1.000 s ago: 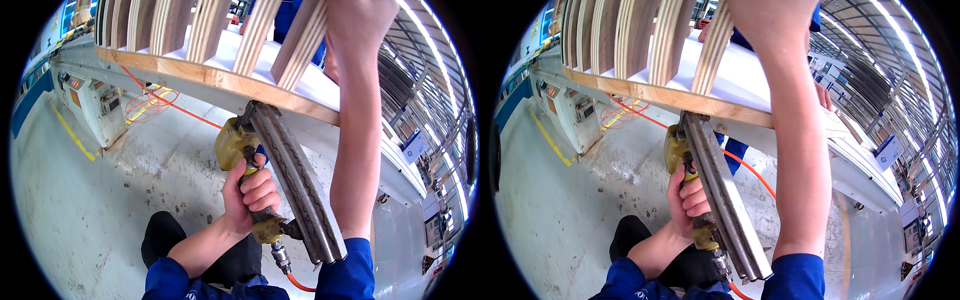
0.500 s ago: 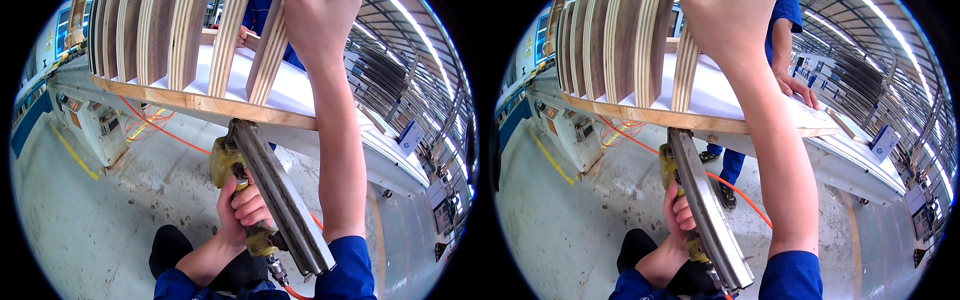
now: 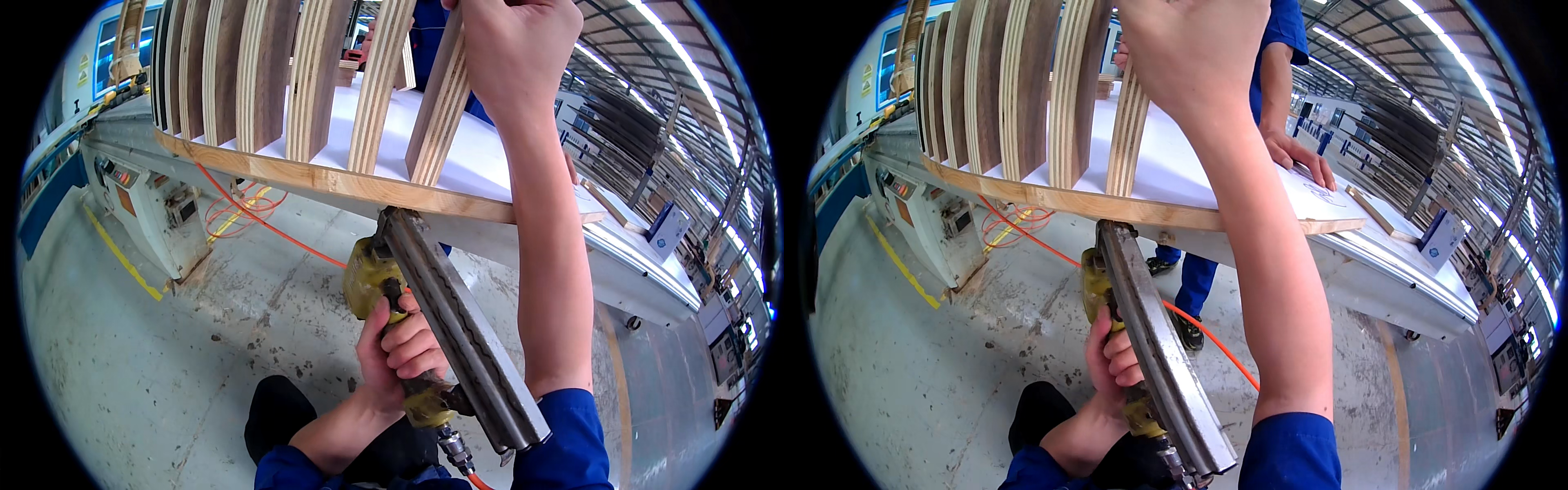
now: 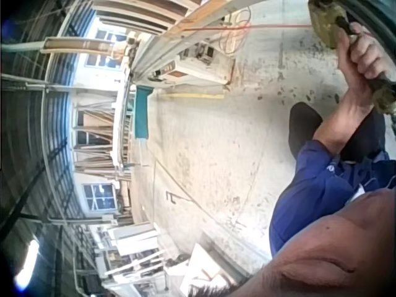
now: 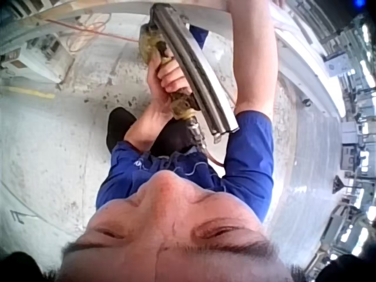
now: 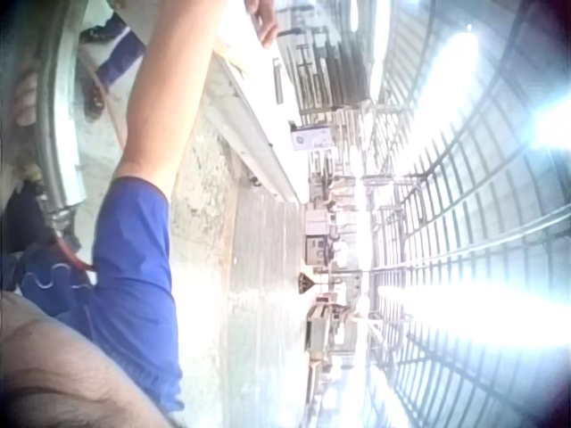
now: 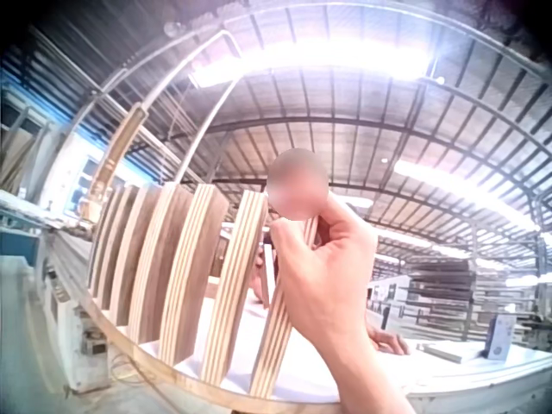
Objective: The person assembles a curved wooden structure by placing vertical slats into a base and securing them with a pneumatic nail gun. The person repeatedly positions slats and fastens them to the base, working alongside a coworker in a workshop.
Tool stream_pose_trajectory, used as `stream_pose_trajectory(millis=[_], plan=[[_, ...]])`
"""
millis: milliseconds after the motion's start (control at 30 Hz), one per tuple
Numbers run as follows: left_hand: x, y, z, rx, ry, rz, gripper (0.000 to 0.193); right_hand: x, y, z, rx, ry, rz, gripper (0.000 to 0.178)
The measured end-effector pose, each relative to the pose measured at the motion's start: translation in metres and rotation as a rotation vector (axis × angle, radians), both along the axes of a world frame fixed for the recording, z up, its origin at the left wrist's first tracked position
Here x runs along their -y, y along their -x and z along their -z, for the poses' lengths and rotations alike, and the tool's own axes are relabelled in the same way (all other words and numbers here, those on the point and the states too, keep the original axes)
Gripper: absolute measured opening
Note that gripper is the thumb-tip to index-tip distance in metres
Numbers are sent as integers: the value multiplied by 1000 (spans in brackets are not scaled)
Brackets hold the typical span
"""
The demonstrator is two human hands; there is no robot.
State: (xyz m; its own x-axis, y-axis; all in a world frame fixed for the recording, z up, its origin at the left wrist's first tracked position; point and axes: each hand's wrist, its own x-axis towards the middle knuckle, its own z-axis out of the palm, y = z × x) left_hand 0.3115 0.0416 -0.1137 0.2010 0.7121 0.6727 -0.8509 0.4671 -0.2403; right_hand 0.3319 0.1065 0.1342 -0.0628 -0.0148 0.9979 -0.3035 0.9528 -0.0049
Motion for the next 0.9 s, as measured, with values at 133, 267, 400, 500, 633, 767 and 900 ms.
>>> stream_pose_trajectory(millis=[133, 267, 400, 500, 633, 767, 900], plan=[[4, 0, 7, 38, -21, 27, 34, 2, 4, 1, 11, 78, -71, 12], [11, -2, 1, 3, 64, 37, 32, 11, -1, -1, 6, 96, 50, 11], [10, -2, 1, 38, 16, 30, 34, 13, 2, -2, -13, 85, 128, 11], [9, -2, 2, 50, -19, 14, 35, 12, 3, 0, -6, 81, 105, 11], [14, -1, 3, 15, 45, 41, 35, 11, 0, 2, 20, 103, 55, 11], [23, -2, 5, -18, 51, 48, 37, 12, 0, 1, 23, 102, 67, 13], [22, -4, 7, -13, 50, 30, 38, 8, 8, 4, -50, 33, 194, 13]])
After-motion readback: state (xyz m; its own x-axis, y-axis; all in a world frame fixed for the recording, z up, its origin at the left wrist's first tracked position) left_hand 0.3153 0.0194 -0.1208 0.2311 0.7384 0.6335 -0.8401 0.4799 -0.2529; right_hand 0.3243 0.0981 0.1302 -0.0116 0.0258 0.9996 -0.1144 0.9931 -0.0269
